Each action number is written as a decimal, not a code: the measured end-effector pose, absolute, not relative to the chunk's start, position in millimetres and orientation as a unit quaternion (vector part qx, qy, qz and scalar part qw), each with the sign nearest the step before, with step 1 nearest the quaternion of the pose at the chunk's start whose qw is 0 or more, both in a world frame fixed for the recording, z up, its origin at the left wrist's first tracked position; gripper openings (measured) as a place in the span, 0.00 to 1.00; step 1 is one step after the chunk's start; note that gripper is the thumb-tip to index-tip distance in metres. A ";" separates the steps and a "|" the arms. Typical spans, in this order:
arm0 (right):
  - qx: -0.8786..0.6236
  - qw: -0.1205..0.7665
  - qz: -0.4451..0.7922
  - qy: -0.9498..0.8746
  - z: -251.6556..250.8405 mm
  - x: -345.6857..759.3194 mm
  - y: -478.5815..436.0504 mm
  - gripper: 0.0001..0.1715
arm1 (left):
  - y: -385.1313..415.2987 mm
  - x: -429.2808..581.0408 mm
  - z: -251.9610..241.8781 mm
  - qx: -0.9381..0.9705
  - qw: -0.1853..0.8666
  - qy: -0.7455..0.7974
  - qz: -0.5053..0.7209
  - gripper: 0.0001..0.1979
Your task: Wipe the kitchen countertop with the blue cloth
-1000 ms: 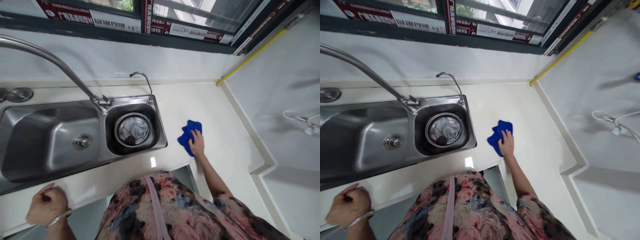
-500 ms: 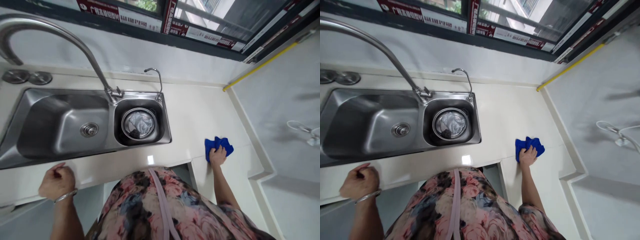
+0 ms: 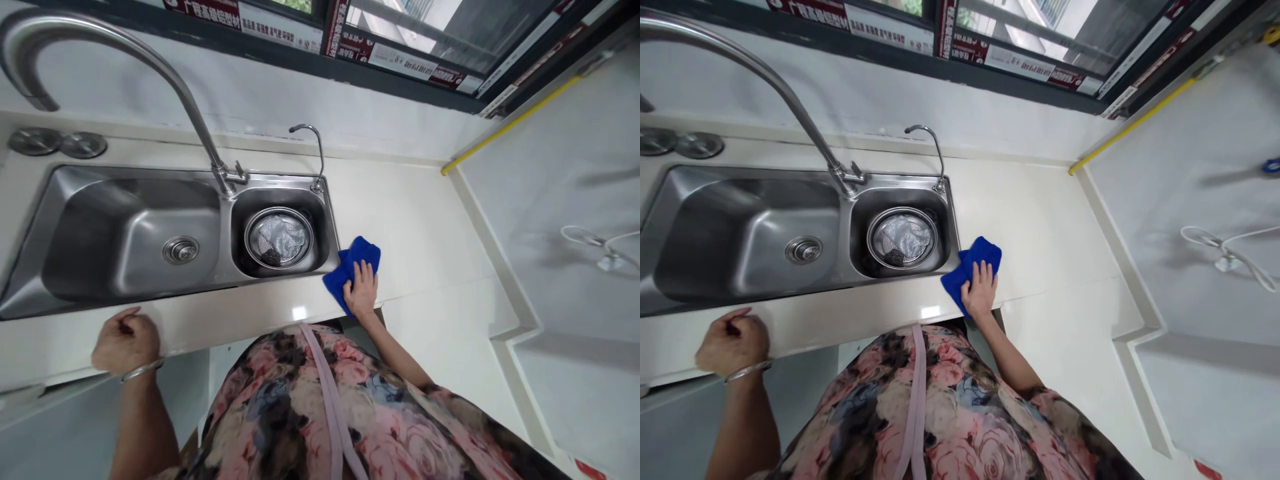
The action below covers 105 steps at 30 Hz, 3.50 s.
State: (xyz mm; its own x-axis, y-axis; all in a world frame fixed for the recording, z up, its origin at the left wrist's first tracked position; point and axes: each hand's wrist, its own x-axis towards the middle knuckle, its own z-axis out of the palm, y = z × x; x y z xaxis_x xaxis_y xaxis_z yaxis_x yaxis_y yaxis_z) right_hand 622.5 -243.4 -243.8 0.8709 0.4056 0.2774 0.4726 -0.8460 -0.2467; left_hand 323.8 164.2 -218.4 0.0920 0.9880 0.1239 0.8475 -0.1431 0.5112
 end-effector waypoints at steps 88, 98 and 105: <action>-0.590 0.194 0.256 -0.741 -267.7 610.6 72.1 0.32 | 149.3 302.4 -230.8 0.703 0.204 0.655 0.189 0.17; -0.704 0.258 0.160 -0.642 -283.1 672.1 152.4 0.29 | 150.4 298.6 -230.0 0.697 0.190 0.670 0.168 0.17; -0.722 0.218 0.142 -0.641 -272.4 695.3 178.8 0.28 | 151.1 300.2 -226.6 0.687 0.202 0.676 0.176 0.16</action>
